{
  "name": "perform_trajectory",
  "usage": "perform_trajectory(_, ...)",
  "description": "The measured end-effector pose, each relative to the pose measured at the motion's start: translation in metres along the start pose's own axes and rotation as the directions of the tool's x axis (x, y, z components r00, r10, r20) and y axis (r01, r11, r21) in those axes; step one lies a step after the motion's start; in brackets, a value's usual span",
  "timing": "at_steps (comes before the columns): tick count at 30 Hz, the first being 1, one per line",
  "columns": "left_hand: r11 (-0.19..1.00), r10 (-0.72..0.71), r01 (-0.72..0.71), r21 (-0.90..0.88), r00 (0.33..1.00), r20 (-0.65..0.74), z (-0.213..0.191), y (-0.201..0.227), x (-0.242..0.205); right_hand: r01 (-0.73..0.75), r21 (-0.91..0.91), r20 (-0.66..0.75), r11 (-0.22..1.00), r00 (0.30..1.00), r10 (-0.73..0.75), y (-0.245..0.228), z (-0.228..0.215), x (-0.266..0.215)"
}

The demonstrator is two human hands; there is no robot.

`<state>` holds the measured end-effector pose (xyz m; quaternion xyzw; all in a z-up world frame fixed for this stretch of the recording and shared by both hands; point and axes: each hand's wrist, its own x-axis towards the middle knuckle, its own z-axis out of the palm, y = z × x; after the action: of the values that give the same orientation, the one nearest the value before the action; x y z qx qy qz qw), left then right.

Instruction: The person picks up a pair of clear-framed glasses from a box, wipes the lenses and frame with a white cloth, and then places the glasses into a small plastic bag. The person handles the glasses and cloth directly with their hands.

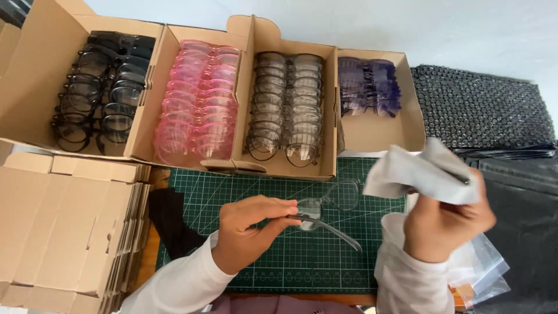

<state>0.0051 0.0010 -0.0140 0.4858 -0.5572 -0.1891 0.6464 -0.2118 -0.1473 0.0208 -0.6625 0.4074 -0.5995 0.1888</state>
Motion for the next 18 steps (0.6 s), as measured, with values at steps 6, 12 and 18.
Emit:
perform_trajectory(6,0.996,0.078,-0.073,0.051,0.991,-0.11,-0.004,0.0,-0.001,0.014,0.094,-0.114,0.995,0.993,-0.004,0.012,0.0,-0.004)
perform_trajectory(12,0.955,0.229,-0.191,0.226,0.961,-0.155,-0.003,-0.001,-0.004,-0.009,0.429,0.465,0.903,0.86,-0.212,0.081,-0.003,-0.078)
perform_trajectory(18,0.893,0.362,-0.368,0.258,0.929,0.071,-0.003,0.019,0.0,0.074,0.3,0.493,0.951,0.842,-0.22,-0.045,0.039,-0.08)
